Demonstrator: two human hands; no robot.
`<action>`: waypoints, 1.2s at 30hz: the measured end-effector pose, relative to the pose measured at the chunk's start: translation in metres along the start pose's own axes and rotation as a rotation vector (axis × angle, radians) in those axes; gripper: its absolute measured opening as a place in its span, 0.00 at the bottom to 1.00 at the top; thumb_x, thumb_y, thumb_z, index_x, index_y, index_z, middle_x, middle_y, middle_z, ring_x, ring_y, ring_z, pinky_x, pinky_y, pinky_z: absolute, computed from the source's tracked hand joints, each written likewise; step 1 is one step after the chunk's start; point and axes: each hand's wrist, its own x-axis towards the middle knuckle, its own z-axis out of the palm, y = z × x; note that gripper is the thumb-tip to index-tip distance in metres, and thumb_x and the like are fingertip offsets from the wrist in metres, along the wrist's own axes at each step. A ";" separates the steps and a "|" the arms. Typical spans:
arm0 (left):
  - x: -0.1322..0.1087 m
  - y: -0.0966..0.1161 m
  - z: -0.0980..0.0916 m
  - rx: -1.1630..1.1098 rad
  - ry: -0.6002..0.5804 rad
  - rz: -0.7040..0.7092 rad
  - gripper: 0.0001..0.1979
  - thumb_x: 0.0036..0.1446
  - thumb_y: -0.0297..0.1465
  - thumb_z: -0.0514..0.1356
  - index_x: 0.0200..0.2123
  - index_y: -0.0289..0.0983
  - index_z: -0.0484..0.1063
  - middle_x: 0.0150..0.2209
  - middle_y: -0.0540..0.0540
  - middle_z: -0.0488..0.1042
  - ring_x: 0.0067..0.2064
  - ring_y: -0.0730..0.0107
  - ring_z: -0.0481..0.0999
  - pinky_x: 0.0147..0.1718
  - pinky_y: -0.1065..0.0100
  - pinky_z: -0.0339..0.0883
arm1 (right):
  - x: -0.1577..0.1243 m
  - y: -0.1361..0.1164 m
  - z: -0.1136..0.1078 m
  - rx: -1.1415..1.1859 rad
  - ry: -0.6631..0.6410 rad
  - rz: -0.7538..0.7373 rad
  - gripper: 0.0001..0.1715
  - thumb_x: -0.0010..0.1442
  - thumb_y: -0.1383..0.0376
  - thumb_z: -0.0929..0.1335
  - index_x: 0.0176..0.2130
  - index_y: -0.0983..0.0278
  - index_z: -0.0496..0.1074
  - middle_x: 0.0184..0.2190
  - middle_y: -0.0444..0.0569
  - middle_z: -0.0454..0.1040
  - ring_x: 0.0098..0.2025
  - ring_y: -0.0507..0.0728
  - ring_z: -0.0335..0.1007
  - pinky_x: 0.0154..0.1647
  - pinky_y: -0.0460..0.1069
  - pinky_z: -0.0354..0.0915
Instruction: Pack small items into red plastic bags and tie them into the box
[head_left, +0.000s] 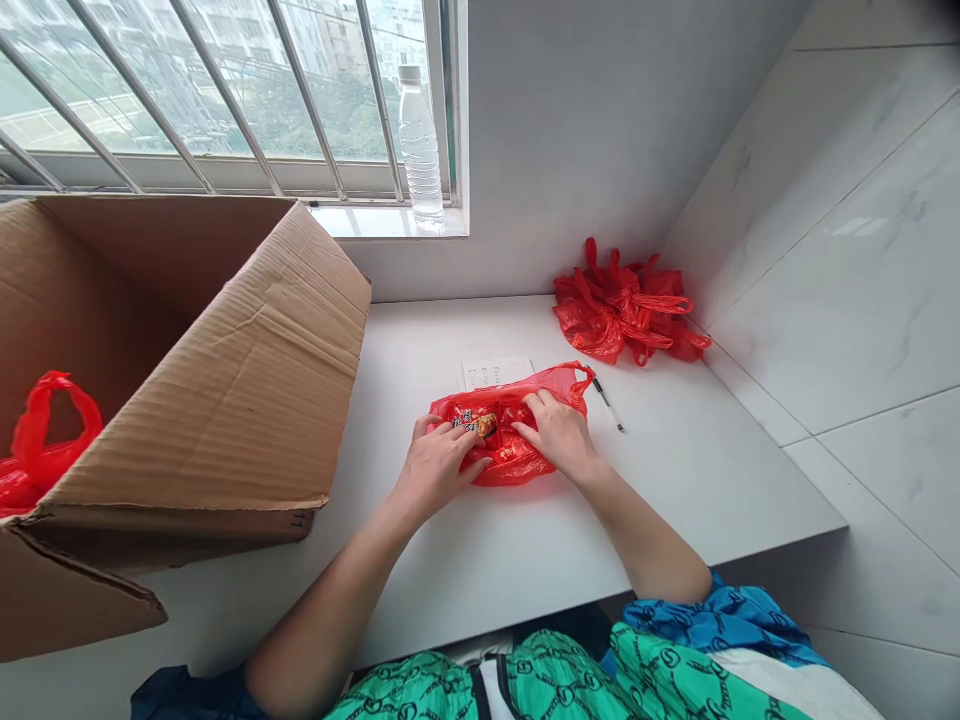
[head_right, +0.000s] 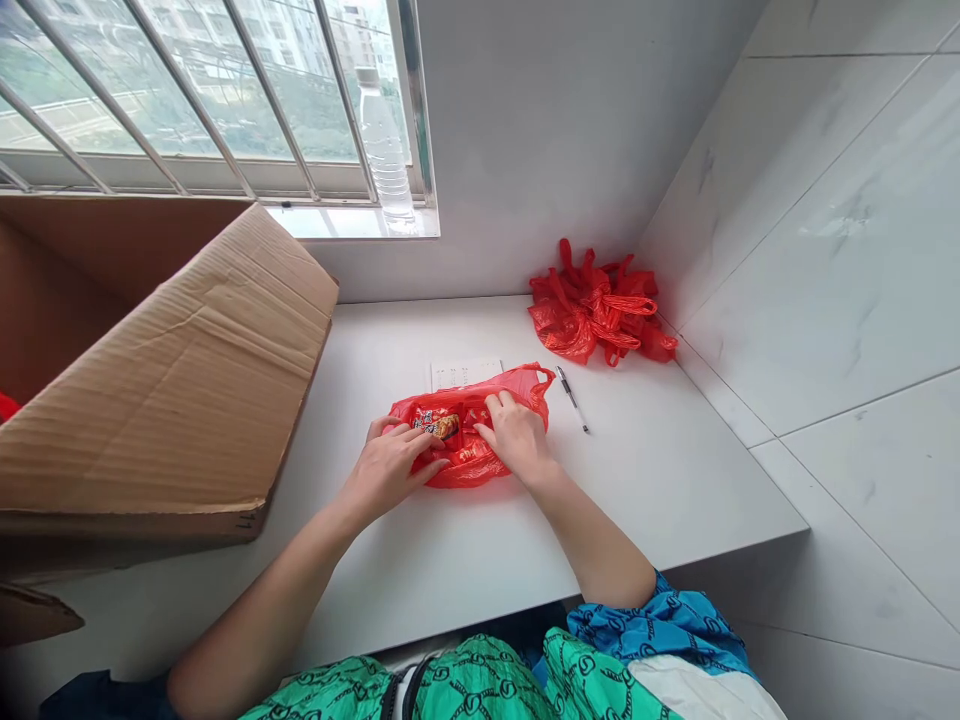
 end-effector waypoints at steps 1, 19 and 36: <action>0.000 0.000 0.000 -0.002 0.003 0.001 0.10 0.65 0.39 0.56 0.36 0.43 0.75 0.30 0.49 0.77 0.32 0.65 0.73 0.53 0.55 0.56 | 0.002 -0.001 0.002 -0.035 0.005 0.024 0.18 0.66 0.54 0.67 0.47 0.65 0.70 0.43 0.56 0.73 0.36 0.61 0.75 0.28 0.50 0.60; 0.004 0.008 -0.013 -0.406 0.159 -0.119 0.15 0.69 0.39 0.49 0.33 0.40 0.68 0.32 0.51 0.75 0.34 0.70 0.72 0.48 0.61 0.59 | -0.010 -0.018 -0.019 1.379 -0.189 -0.041 0.19 0.59 0.49 0.70 0.37 0.62 0.76 0.32 0.45 0.77 0.35 0.54 0.76 0.41 0.50 0.73; 0.002 0.002 -0.003 -0.319 0.096 -0.085 0.13 0.71 0.36 0.48 0.50 0.43 0.69 0.40 0.51 0.80 0.39 0.69 0.77 0.51 0.60 0.61 | -0.009 -0.007 -0.018 0.979 0.040 -0.075 0.17 0.65 0.55 0.66 0.50 0.59 0.73 0.34 0.44 0.78 0.37 0.55 0.76 0.42 0.50 0.70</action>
